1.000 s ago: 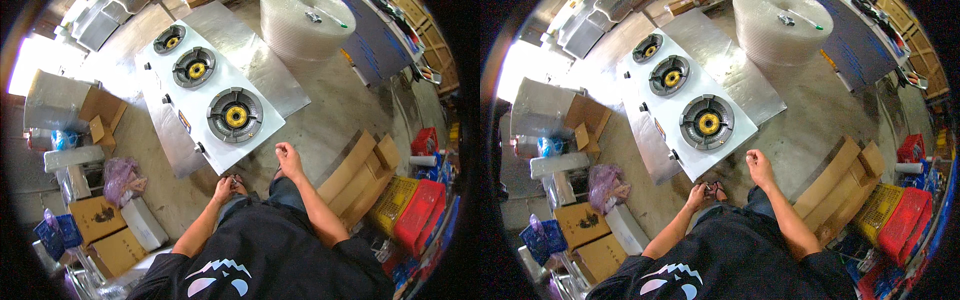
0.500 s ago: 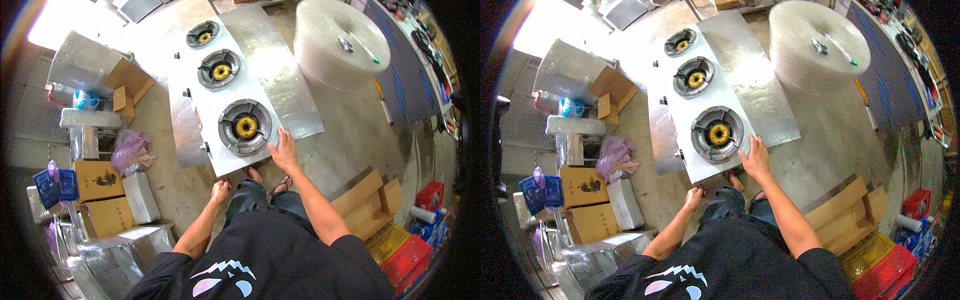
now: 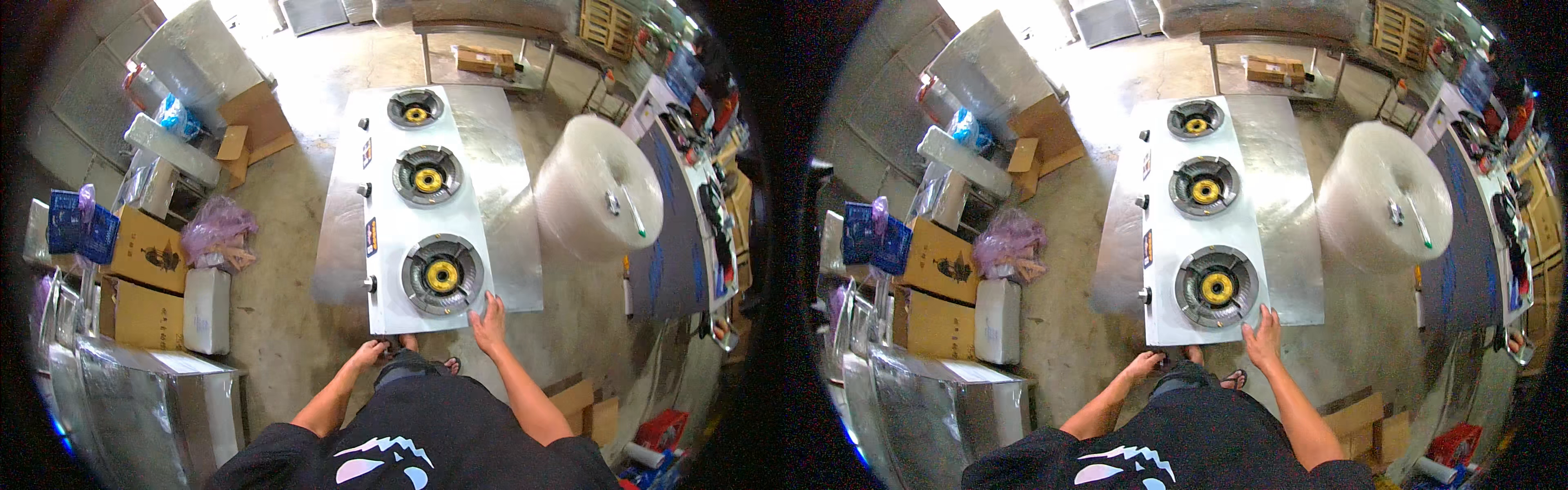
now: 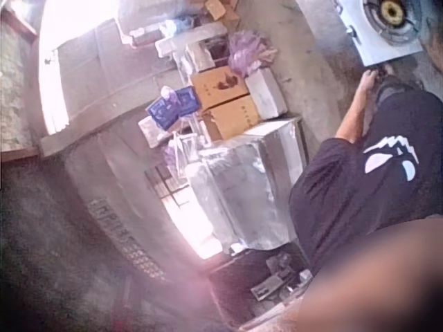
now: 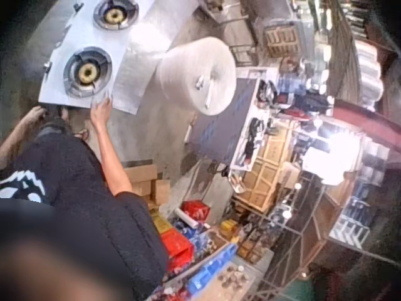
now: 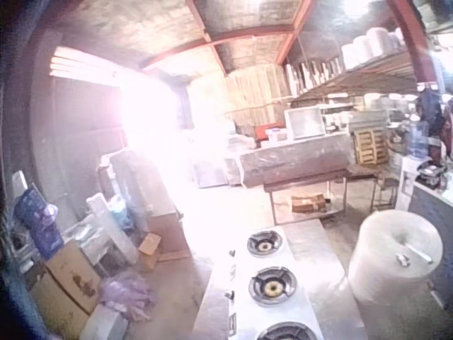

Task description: The person unpacks a three-burner gas stove from a cardboard box using a box cutter. They remove bubble wrap and foam, lift the stove out, place it on a metal sheet, and briefly inspect the burners and knobs.

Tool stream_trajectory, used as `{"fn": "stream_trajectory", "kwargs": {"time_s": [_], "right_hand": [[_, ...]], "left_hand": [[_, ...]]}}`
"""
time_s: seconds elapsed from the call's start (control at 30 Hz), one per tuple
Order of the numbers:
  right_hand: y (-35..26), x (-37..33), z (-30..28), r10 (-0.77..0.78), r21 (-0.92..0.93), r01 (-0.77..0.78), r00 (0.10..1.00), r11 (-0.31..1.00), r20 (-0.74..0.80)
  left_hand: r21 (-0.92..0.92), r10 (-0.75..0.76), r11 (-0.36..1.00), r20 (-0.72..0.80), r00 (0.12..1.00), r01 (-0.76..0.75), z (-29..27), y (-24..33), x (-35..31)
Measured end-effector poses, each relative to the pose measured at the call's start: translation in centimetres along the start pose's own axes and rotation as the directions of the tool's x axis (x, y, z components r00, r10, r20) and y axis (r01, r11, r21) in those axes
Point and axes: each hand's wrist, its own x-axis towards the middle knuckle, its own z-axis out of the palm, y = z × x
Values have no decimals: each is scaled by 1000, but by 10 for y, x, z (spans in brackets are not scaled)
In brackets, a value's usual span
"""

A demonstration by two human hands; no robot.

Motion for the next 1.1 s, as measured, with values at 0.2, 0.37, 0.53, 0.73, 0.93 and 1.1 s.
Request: {"fn": "stream_trajectory", "kwargs": {"time_s": [0.2,0.37,0.53,0.73,0.93,1.1], "right_hand": [[2,5,-13,-7,49,2,995,999,101],[-5,7,-19,154,79,-168,974,983,166],[-10,13,-20,193,2,-198,955,980,227],[-12,12,-20,222,-38,-219,948,975,226],[-13,12,-17,216,-63,-207,953,976,211],[-17,13,-17,249,-93,-235,947,968,202]], "left_hand": [[-590,-62,750,386,920,298,-10,-24,8],[-700,103,649,469,877,298,-4,-27,0],[-729,145,598,506,850,332,-3,-29,-1],[-688,78,687,389,918,233,0,-34,3],[-526,60,849,180,982,44,11,-40,3],[-254,29,967,124,992,4,9,-31,-1]]}}
